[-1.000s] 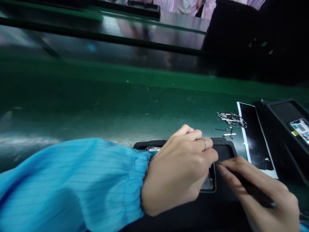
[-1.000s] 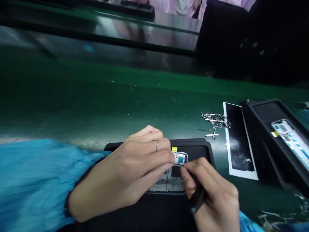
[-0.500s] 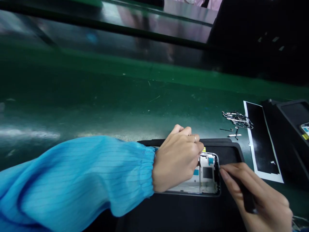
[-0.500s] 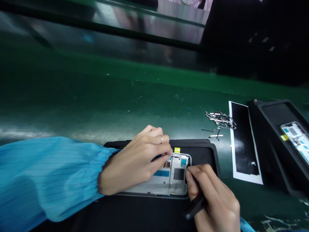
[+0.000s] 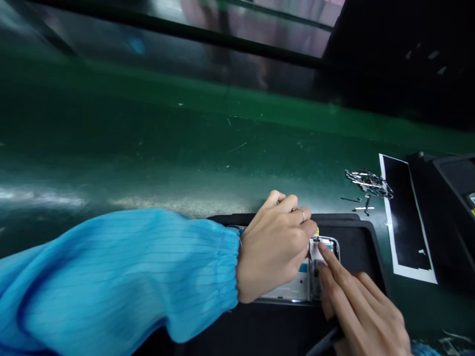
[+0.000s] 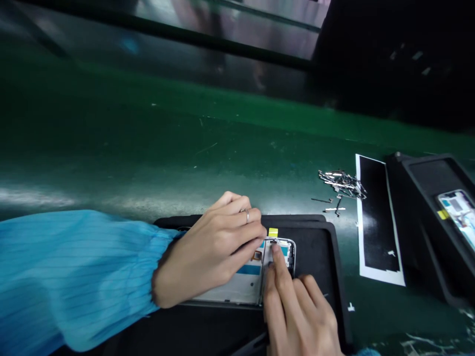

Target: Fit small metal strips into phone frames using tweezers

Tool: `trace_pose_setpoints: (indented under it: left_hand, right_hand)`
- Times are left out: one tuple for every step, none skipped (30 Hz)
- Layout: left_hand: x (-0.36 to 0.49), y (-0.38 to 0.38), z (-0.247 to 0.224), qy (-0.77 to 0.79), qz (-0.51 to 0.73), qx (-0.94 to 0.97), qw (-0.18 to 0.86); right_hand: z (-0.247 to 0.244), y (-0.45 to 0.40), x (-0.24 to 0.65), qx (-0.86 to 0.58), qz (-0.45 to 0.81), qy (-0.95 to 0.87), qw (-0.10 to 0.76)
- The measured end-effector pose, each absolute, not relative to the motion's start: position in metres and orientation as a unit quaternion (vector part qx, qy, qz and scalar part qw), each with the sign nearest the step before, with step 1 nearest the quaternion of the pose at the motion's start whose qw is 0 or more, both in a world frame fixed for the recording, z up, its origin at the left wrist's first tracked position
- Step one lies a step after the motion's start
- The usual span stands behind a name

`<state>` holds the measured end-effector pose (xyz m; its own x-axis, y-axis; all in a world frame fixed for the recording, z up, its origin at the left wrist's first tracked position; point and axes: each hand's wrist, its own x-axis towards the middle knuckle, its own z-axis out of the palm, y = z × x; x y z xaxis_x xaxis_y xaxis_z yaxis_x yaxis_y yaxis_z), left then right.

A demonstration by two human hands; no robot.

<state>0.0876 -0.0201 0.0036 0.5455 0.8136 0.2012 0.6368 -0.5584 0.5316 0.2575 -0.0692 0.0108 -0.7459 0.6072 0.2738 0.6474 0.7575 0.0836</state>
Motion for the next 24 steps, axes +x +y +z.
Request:
trace_pose_setpoints:
  left_hand:
    - [0.0878, -0.0207, 0.0034, 0.423, 0.224, 0.855, 0.200]
    - [0.0881, -0.0212, 0.0033, 0.424, 0.228, 0.854, 0.195]
    - [0.0885, -0.0216, 0.0032, 0.424, 0.230, 0.855, 0.188]
    - [0.0889, -0.0219, 0.0031, 0.424, 0.231, 0.857, 0.179]
    - [0.0893, -0.0221, 0.0030, 0.424, 0.230, 0.859, 0.170]
    - [0.0896, -0.0224, 0.0030, 0.424, 0.227, 0.862, 0.161]
    - [0.0897, -0.0227, 0.0029, 0.424, 0.224, 0.864, 0.153]
    - [0.0898, -0.0230, 0.0030, 0.423, 0.222, 0.866, 0.146]
    - [0.0898, -0.0234, 0.0030, 0.423, 0.220, 0.868, 0.139]
    - [0.0897, -0.0238, 0.0031, 0.424, 0.218, 0.869, 0.132]
    - [0.0896, -0.0241, 0.0031, 0.423, 0.216, 0.871, 0.127]
    - [0.0896, -0.0244, 0.0031, 0.422, 0.214, 0.873, 0.121]
    - [0.0895, -0.0245, 0.0030, 0.421, 0.214, 0.874, 0.116]
    - [0.0895, -0.0246, 0.0028, 0.420, 0.213, 0.875, 0.112]
    - [0.0895, -0.0245, 0.0026, 0.418, 0.214, 0.876, 0.109]
    - [0.0896, -0.0244, 0.0024, 0.417, 0.216, 0.876, 0.106]
    - [0.0896, -0.0243, 0.0021, 0.417, 0.218, 0.876, 0.104]
    - [0.0897, -0.0242, 0.0018, 0.417, 0.221, 0.876, 0.102]
    - [0.0897, -0.0243, 0.0015, 0.416, 0.224, 0.875, 0.102]
    - [0.0896, -0.0244, 0.0013, 0.416, 0.227, 0.875, 0.102]
    - [0.0896, -0.0247, 0.0011, 0.416, 0.230, 0.874, 0.103]
    - [0.0896, -0.0250, 0.0009, 0.415, 0.231, 0.874, 0.103]
    - [0.0896, -0.0253, 0.0008, 0.413, 0.231, 0.875, 0.103]
    - [0.0896, -0.0256, 0.0006, 0.411, 0.230, 0.876, 0.101]
  right_hand:
    - [0.0101, -0.0688, 0.2570, -0.340, -0.090, -0.928, 0.119]
    - [0.0094, -0.0685, 0.2567, -0.343, -0.091, -0.927, 0.119]
    - [0.0090, -0.0683, 0.2566, -0.343, -0.091, -0.927, 0.119]
    - [0.0087, -0.0683, 0.2566, -0.343, -0.088, -0.928, 0.116]
    - [0.0085, -0.0684, 0.2567, -0.340, -0.085, -0.930, 0.112]
    - [0.0084, -0.0684, 0.2569, -0.336, -0.082, -0.932, 0.106]
    - [0.0083, -0.0685, 0.2572, -0.330, -0.082, -0.935, 0.102]
    - [0.0082, -0.0685, 0.2574, -0.325, -0.084, -0.937, 0.098]
    - [0.0079, -0.0683, 0.2576, -0.319, -0.088, -0.939, 0.100]
    - [0.0075, -0.0681, 0.2577, -0.315, -0.094, -0.939, 0.098]
    - [0.0070, -0.0677, 0.2576, -0.313, -0.099, -0.940, 0.095]
    - [0.0065, -0.0673, 0.2575, -0.313, -0.104, -0.940, 0.091]
    - [0.0060, -0.0669, 0.2573, -0.311, -0.109, -0.940, 0.086]
    - [0.0057, -0.0665, 0.2569, -0.307, -0.114, -0.941, 0.082]
    - [0.0054, -0.0662, 0.2565, -0.305, -0.117, -0.942, 0.080]
    - [0.0053, -0.0660, 0.2561, -0.303, -0.119, -0.942, 0.078]
    - [0.0054, -0.0659, 0.2557, -0.302, -0.121, -0.942, 0.079]
    - [0.0056, -0.0659, 0.2554, -0.301, -0.123, -0.942, 0.078]
    - [0.0059, -0.0660, 0.2552, -0.299, -0.124, -0.943, 0.074]
    - [0.0063, -0.0662, 0.2551, -0.299, -0.125, -0.943, 0.070]
    - [0.0068, -0.0664, 0.2552, -0.297, -0.127, -0.944, 0.069]
    - [0.0073, -0.0667, 0.2554, -0.295, -0.129, -0.944, 0.068]
    - [0.0078, -0.0669, 0.2557, -0.296, -0.130, -0.944, 0.069]
    - [0.0083, -0.0670, 0.2561, -0.296, -0.132, -0.943, 0.070]
